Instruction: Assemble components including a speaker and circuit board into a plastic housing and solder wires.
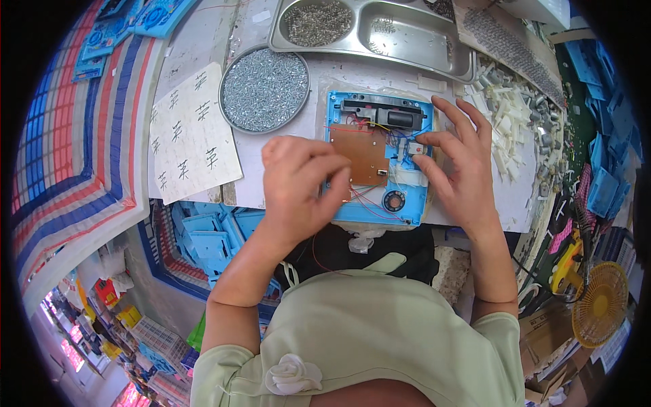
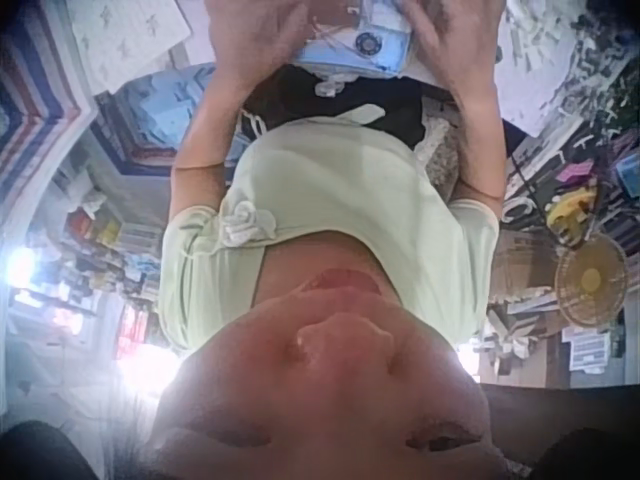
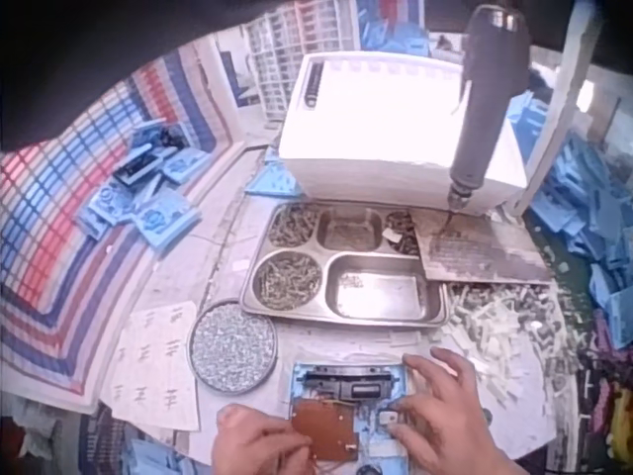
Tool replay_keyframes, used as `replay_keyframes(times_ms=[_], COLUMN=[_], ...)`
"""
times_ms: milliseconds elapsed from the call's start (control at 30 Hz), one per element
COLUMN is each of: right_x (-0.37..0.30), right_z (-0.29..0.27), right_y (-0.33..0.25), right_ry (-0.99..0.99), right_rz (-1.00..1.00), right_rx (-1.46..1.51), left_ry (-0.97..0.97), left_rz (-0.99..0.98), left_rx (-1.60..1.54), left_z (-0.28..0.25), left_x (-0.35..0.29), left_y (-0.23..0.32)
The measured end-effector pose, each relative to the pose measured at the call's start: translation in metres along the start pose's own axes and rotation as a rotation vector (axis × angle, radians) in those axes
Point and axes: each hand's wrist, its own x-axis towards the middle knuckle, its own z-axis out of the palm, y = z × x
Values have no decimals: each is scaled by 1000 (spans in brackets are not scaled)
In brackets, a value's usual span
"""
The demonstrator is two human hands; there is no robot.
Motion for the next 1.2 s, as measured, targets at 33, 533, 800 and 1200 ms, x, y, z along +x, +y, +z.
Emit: replay_keyframes(times_ms=[33,533,800,1200], right_x=[1,5,3,4], right_z=[0,11,13,3], right_y=[1,-1,-2,-6], right_ry=[-5,232,223,209], right_rz=[4,28,18,-98], right_rx=[5,112,211,28], left_ry=[35,-14,-49,-51], left_rz=[-33,31,140,217], left_rx=[33,-119,120,133], left_z=[1,34,45,38], left_x=[0,35,42,40], left_y=[-5,15,13,5])
